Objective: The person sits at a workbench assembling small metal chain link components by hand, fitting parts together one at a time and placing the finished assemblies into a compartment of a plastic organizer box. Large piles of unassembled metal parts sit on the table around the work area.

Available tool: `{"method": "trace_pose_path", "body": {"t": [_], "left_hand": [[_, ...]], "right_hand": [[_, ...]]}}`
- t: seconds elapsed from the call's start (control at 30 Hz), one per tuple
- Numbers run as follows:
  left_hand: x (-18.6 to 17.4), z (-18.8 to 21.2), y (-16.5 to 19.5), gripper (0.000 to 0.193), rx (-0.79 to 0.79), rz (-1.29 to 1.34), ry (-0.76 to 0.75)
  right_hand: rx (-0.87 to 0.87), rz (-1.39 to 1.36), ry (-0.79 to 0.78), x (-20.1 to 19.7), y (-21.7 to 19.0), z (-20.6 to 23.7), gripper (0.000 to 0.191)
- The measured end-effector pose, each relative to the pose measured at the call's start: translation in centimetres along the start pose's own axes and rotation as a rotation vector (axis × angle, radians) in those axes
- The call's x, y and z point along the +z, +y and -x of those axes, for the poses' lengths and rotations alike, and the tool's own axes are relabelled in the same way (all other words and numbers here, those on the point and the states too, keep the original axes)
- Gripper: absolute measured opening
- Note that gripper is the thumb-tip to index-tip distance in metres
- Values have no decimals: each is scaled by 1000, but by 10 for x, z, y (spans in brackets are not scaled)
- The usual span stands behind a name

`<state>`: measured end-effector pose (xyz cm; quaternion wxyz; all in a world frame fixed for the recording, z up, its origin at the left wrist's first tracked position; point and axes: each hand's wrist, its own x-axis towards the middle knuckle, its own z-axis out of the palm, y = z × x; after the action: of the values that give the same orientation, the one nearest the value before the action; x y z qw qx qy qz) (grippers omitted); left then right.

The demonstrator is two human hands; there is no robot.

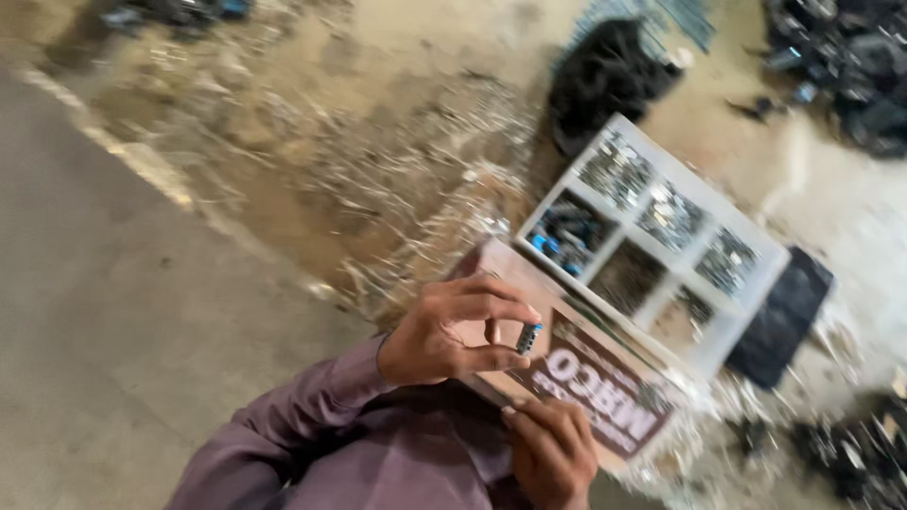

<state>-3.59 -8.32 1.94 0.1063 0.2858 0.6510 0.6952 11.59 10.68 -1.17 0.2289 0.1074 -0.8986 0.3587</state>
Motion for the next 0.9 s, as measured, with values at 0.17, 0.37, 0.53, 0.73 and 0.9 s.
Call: {"method": "trace_pose_path", "body": {"t": [0.17, 0.37, 0.53, 0.73, 0.9], "left_hand": [[24, -3, -4, 43, 64, -5, -119], [40, -10, -8, 43, -10, 58, -179], [47, -13, -10, 43, 36, -2, -170], [53, -16, -10, 46, 70, -46, -184], [57, -19, -8, 48, 77, -118, -202]], "right_hand": [[627, -542, 191, -15, -5, 5, 12], [475, -136, 538, -7, 9, -20, 16], [555, -537, 529, -14, -8, -16, 13], [594, -596, 431, -19, -6, -20, 14], [638, -509, 377, -22, 1, -21, 10]]}}
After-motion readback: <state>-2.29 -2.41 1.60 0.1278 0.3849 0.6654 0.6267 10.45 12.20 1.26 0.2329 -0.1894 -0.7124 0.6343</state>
